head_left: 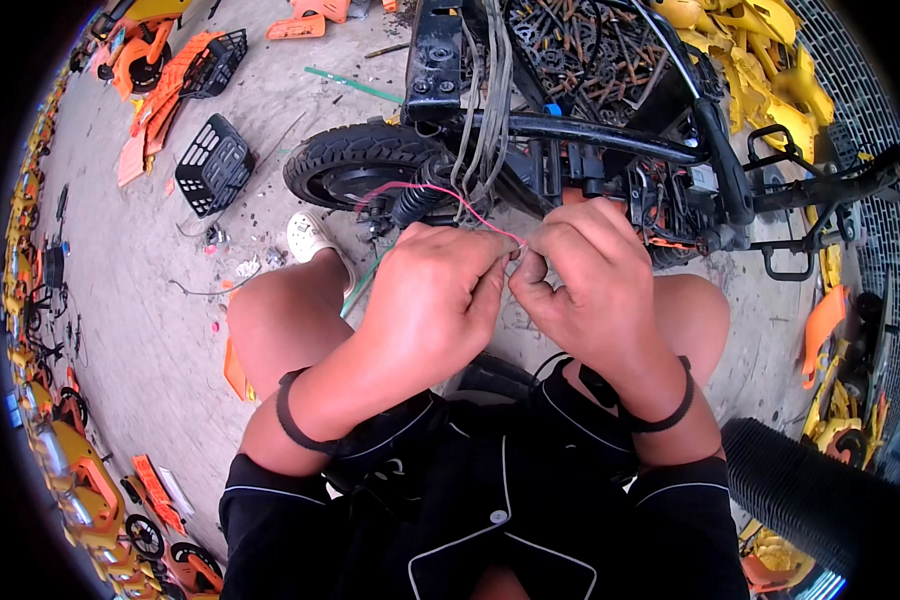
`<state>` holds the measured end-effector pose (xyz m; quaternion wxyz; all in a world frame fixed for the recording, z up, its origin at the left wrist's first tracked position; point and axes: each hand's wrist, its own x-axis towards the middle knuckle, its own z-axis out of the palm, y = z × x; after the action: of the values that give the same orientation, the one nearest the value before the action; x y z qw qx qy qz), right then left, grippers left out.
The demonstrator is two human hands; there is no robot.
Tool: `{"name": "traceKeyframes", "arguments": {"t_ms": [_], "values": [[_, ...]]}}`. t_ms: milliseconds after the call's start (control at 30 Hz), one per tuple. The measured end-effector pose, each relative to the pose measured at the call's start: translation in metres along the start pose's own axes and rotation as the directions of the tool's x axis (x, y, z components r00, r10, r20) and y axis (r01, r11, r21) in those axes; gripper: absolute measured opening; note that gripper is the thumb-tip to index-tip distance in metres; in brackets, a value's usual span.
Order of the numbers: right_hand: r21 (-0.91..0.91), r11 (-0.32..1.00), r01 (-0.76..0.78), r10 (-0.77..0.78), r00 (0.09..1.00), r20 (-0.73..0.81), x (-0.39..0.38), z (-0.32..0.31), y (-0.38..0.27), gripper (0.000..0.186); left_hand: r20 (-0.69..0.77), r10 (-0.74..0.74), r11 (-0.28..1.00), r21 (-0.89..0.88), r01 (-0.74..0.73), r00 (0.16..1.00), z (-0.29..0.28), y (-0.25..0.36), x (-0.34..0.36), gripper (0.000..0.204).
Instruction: The person connects two wires on a motorcycle frame by hand, twisting the exposed ends together and adjusting their position along the frame's structure.
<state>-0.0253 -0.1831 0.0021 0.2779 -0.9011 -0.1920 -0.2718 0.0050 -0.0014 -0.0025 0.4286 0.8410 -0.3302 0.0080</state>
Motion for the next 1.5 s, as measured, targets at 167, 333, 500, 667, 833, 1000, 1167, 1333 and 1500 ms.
{"name": "traceKeyframes", "arguments": {"t_ms": [167, 333, 500, 667, 833, 1000, 1167, 1333, 1500], "values": [[-0.003, 1.0, -0.014, 0.014, 1.0, 0.004, 0.0, -0.002, 0.001, 0.02, -0.01, 0.003, 1.0, -0.015, -0.003, 1.0, 0.001, 0.001, 0.0, 0.015], [0.019, 1.0, -0.023, 0.023, 1.0, 0.013, 0.001, -0.006, 0.006, 0.021, 0.014, 0.004, 1.0, -0.02, -0.004, 1.0, -0.001, 0.001, -0.001, 0.015], [0.05, 0.998, -0.041, 0.04, 0.999, 0.022, 0.0, -0.008, 0.013, 0.02, 0.035, -0.03, 0.995, -0.097, 0.034, 0.999, 0.001, 0.001, -0.002, 0.01], [0.055, 0.997, -0.054, 0.054, 0.999, 0.004, 0.001, -0.011, 0.018, 0.018, 0.046, -0.024, 0.992, -0.126, 0.029, 0.999, 0.001, 0.002, -0.002, 0.01], [-0.01, 0.972, -0.233, 0.232, 0.971, -0.052, 0.006, -0.032, 0.039, 0.017, 0.061, -0.008, 0.99, -0.143, 0.017, 0.998, 0.0, -0.002, -0.008, 0.012], [0.352, 0.872, -0.34, 0.246, 0.926, 0.285, -0.003, -0.038, 0.039, 0.014, 0.073, -0.232, 0.912, -0.331, 0.243, 0.97, 0.0, -0.001, -0.009, 0.014], [0.372, 0.877, -0.305, 0.216, 0.94, 0.263, -0.003, -0.028, 0.028, 0.027, 0.117, -0.3, 0.837, -0.445, 0.32, 0.947, -0.001, -0.001, -0.007, 0.016], [0.356, 0.888, -0.292, 0.23, 0.951, 0.207, 0.0, -0.018, 0.019, 0.023, 0.102, -0.294, 0.835, -0.456, 0.307, 0.95, 0.002, -0.002, -0.005, 0.017], [0.356, 0.881, -0.311, 0.255, 0.947, 0.197, 0.001, -0.018, 0.02, 0.015, 0.081, -0.279, 0.859, -0.423, 0.287, 0.957, 0.003, -0.002, -0.004, 0.017]]}}
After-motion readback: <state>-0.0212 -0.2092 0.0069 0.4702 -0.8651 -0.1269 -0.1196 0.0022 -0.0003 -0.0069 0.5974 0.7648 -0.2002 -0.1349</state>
